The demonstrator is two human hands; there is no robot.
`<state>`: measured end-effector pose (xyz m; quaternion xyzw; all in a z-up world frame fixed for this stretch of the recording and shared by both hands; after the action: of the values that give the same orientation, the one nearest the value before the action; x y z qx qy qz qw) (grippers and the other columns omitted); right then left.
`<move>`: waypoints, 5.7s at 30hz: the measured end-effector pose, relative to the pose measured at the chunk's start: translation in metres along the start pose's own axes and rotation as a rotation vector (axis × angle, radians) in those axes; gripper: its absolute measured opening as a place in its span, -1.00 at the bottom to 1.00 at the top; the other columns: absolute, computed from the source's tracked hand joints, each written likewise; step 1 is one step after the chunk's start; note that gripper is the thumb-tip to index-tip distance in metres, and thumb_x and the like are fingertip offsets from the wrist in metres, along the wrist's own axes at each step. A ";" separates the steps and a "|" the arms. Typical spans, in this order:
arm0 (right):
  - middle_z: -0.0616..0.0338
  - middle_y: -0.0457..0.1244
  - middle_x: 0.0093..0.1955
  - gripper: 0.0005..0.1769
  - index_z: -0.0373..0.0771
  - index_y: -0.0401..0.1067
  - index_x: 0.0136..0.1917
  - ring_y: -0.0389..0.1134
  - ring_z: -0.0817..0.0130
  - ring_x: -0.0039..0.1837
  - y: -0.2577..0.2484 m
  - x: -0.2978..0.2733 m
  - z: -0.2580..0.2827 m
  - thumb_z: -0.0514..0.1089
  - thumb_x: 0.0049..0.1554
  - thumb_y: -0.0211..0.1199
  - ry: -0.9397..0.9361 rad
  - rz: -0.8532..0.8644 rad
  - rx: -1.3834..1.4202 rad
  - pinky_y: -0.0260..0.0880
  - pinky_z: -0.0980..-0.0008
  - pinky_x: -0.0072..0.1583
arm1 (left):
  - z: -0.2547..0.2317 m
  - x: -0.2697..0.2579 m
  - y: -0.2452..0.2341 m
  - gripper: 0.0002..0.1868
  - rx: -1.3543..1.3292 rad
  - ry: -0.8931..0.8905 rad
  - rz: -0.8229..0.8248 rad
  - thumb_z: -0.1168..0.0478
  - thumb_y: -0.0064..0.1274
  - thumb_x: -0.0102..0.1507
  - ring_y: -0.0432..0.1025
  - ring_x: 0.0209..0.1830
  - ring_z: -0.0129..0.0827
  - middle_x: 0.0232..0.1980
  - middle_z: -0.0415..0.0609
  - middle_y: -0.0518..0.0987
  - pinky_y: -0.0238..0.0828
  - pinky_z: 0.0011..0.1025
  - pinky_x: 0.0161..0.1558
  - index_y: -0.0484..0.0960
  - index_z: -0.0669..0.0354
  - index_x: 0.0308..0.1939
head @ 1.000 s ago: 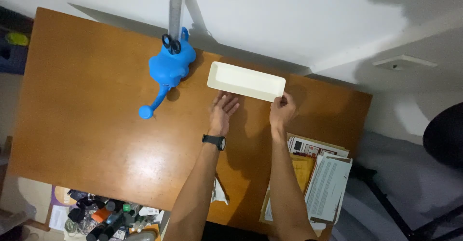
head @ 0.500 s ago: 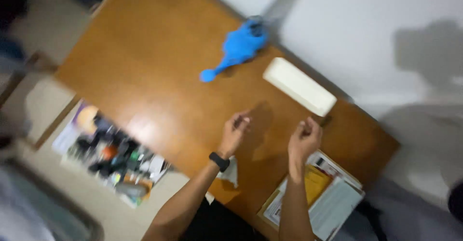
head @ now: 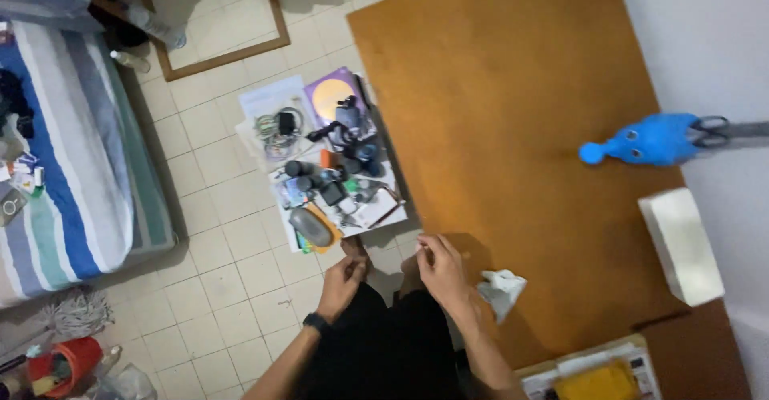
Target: The person wipes the covers of several notebooks, a small box, a yellow envelope, and a white plastic tray using a cloth. They pick up each item from a pile on the floor, wipe it, and place it on a wooden table. The person also wipes a small black pouch and two books with a purple and blue cover.
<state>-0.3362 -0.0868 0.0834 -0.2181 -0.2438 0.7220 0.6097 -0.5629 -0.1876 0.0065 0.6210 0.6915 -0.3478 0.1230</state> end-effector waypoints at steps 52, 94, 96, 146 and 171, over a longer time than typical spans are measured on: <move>-0.16 0.38 -0.15 -0.86 -0.39 0.46 0.03 0.46 0.13 -0.06 0.032 0.023 0.095 -0.25 0.32 0.17 0.134 -0.419 0.468 0.50 0.20 0.02 | -0.181 0.062 -0.102 -0.48 -1.398 -0.219 0.636 0.02 0.08 0.38 0.52 0.16 0.16 0.23 0.41 0.53 0.52 0.15 0.09 0.46 0.25 0.32; -0.11 0.28 0.41 -0.94 -0.25 0.46 -0.16 0.33 -0.03 0.39 -0.096 -0.123 0.099 -0.26 0.18 0.28 -0.081 -0.742 -0.173 0.31 0.15 0.36 | -0.244 -0.122 0.075 -0.53 -0.952 -0.355 0.742 -0.07 0.21 0.27 0.63 -0.29 -0.11 -0.20 0.13 0.68 0.64 -0.16 -0.24 0.67 0.33 -0.09; 0.03 0.31 0.00 -0.94 -0.19 0.41 -0.07 0.36 0.16 -0.03 -0.104 -0.122 0.098 -0.29 0.19 0.25 0.083 -0.918 -0.011 0.33 0.32 -0.01 | -0.252 -0.135 0.063 -0.60 -0.909 -0.280 0.697 0.05 0.25 0.26 0.63 -0.31 -0.06 -0.25 0.17 0.65 0.64 -0.10 -0.26 0.63 0.40 -0.12; -0.20 0.35 0.29 -0.85 -0.33 0.43 -0.08 0.31 -0.09 0.43 -0.063 -0.144 0.127 -0.45 0.08 0.29 -0.011 -0.865 -0.122 0.20 0.07 0.45 | -0.216 -0.144 0.073 -0.72 -0.409 0.085 0.551 0.15 0.04 0.39 0.51 -0.09 -0.25 -0.13 0.07 0.57 0.60 -0.21 -0.10 0.57 0.33 0.02; -0.04 0.38 0.12 -0.86 -0.30 0.57 -0.04 0.40 0.01 0.26 -0.013 -0.142 0.125 -0.37 0.20 0.20 -0.043 -1.016 -0.332 0.34 0.05 0.38 | -0.189 -0.088 0.066 -0.57 -0.407 -0.090 0.453 0.06 -0.05 0.44 0.49 -0.02 -0.16 -0.01 0.11 0.51 0.50 -0.16 0.00 0.41 0.34 0.22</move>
<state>-0.3800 -0.2358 0.1922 -0.1513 -0.4421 0.2917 0.8346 -0.4339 -0.1372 0.1754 0.7060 0.5848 -0.1932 0.3496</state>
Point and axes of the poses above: each hand's wrist, its own x-axis towards the middle knuckle, its own y-axis out of the palm, z = x × y, the point moved 3 cm from there along x, towards the middle knuckle
